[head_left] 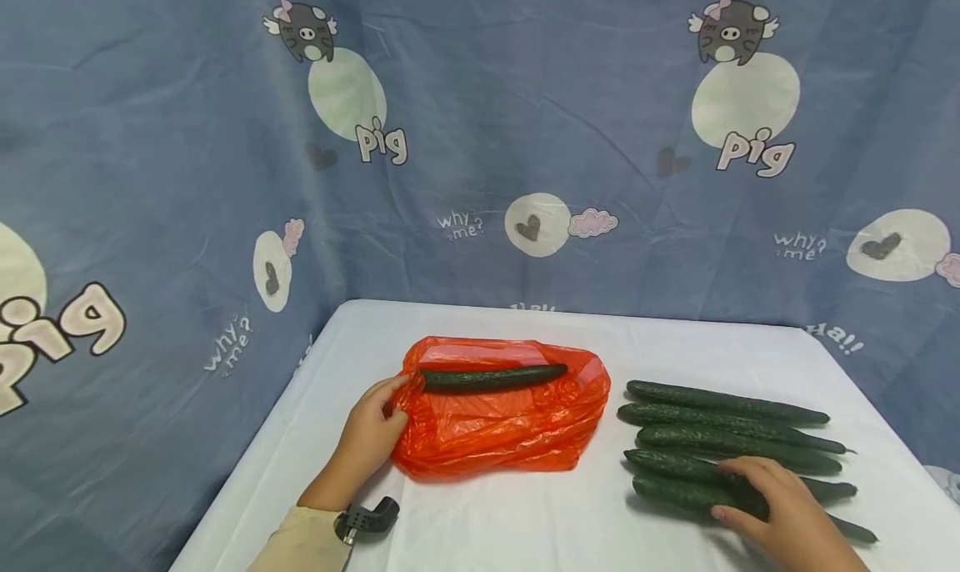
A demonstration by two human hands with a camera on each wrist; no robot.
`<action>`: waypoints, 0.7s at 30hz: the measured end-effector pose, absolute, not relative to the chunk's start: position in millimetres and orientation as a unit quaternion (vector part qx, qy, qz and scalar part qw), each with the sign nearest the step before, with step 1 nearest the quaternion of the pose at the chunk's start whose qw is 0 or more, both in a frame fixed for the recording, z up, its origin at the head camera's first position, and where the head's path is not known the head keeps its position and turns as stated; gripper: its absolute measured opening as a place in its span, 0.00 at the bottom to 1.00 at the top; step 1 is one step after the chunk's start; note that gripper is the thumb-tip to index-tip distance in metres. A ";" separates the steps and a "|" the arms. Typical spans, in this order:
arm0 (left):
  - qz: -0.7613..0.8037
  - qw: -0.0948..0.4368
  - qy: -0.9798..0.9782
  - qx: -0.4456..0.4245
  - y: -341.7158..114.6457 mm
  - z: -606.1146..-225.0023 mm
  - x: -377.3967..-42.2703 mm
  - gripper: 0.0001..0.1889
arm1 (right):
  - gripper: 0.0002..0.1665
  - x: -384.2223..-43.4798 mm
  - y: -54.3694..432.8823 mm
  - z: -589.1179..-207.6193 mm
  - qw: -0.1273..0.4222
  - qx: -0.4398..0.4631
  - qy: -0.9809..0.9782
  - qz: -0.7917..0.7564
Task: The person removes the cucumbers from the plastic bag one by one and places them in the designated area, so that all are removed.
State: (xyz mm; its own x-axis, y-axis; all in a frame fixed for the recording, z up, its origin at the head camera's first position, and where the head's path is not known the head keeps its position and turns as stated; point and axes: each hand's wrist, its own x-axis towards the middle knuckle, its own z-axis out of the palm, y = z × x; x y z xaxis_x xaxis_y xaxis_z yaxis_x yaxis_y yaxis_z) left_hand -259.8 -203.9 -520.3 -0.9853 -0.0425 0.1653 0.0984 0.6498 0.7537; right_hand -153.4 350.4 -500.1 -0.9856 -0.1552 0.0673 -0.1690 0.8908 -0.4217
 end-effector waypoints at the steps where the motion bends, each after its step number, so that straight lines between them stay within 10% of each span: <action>1: -0.418 0.085 -0.904 -0.016 -203.9 -519.8 -260.0 0.30 | 0.37 -153.6 348.5 -497.8 0.018 0.083 -0.971 0.223; 21: -0.421 0.090 -0.903 -0.018 -203.4 -520.9 -259.6 0.29 | 0.28 -183.9 298.2 -447.5 0.022 0.153 -0.959 0.240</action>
